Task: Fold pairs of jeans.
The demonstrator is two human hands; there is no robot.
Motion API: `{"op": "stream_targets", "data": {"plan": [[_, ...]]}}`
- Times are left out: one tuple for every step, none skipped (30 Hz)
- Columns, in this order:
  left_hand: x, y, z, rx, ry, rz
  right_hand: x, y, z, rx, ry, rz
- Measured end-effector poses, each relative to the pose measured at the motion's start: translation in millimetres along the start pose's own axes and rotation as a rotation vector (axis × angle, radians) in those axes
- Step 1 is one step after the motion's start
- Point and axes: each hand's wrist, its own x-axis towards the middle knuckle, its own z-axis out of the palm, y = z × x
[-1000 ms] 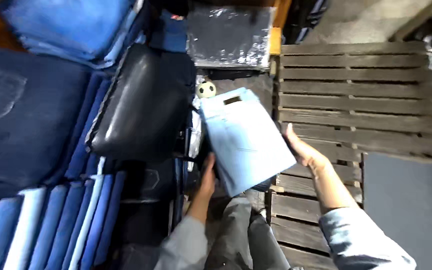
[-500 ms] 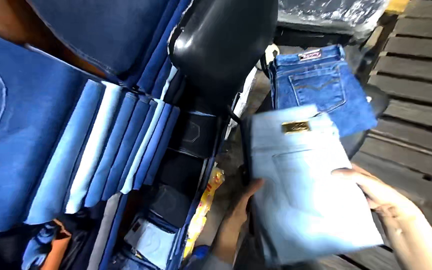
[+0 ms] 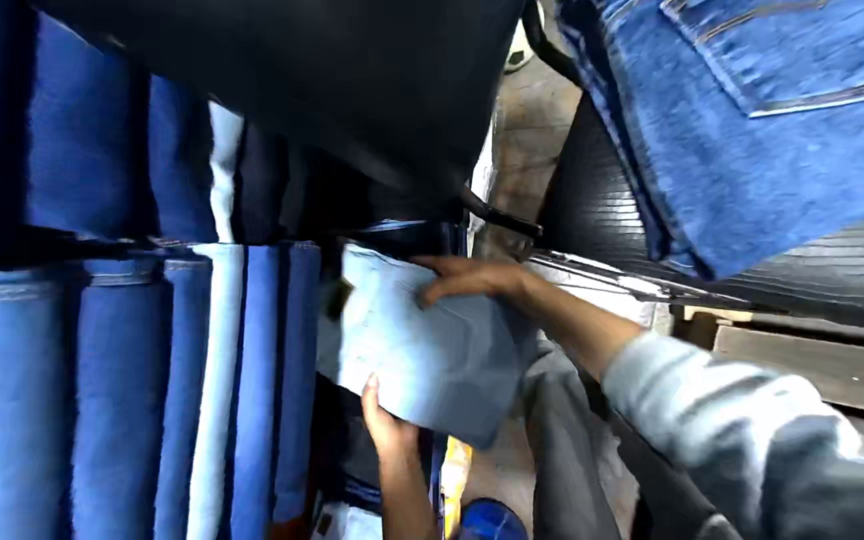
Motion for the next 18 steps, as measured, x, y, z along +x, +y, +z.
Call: {"op": "stream_targets", "data": {"plan": [[24,4,2,-0.044,0.012,0.031,38,-4,-5,-0.048,-0.046,-0.045],[47,7,4,-0.098,0.030,0.058,74,-11,-9,-0.091,-0.098,-0.064],[70,8,4,-0.143,0.045,0.080,109,-17,-11,-0.158,-0.121,-0.088],[93,7,7,-0.145,0.075,0.097,139,-20,-12,-0.270,-0.106,-0.085],[114,3,10,-0.121,0.109,0.108,161,-26,-15,-0.414,-0.078,-0.017],[134,-4,10,-0.078,0.125,0.087,171,-31,-19,-0.530,-0.058,0.099],[150,-12,8,-0.049,0.143,0.046,175,-29,-28,-0.593,-0.059,0.195],[163,-20,6,-0.047,0.168,0.011,176,-18,-40,-0.644,-0.060,0.269],[170,-25,4,-0.063,0.191,-0.007,181,4,-53,-0.706,-0.041,0.299],[175,-29,4,-0.073,0.210,-0.009,185,23,-64,-0.768,-0.027,0.304],[177,-30,3,-0.078,0.216,-0.004,188,34,-72,-0.806,-0.034,0.326],[176,-29,1,-0.084,0.205,-0.005,188,40,-73,-0.823,-0.047,0.360],[174,-26,0,-0.084,0.205,-0.008,191,45,-72,-0.802,-0.069,0.364],[173,-22,-1,-0.086,0.215,-0.007,195,50,-72,-0.745,-0.094,0.337],[171,-19,0,-0.092,0.226,0.001,200,52,-72,-0.712,-0.112,0.304],[168,-17,0,-0.089,0.230,0.012,202,52,-72,-0.713,-0.125,0.271],[165,-16,3,-0.079,0.227,0.017,203,50,-71,-0.743,-0.135,0.252],[161,-16,11,-0.061,0.243,0.011,203,48,-71,-0.795,-0.130,0.241]]}}
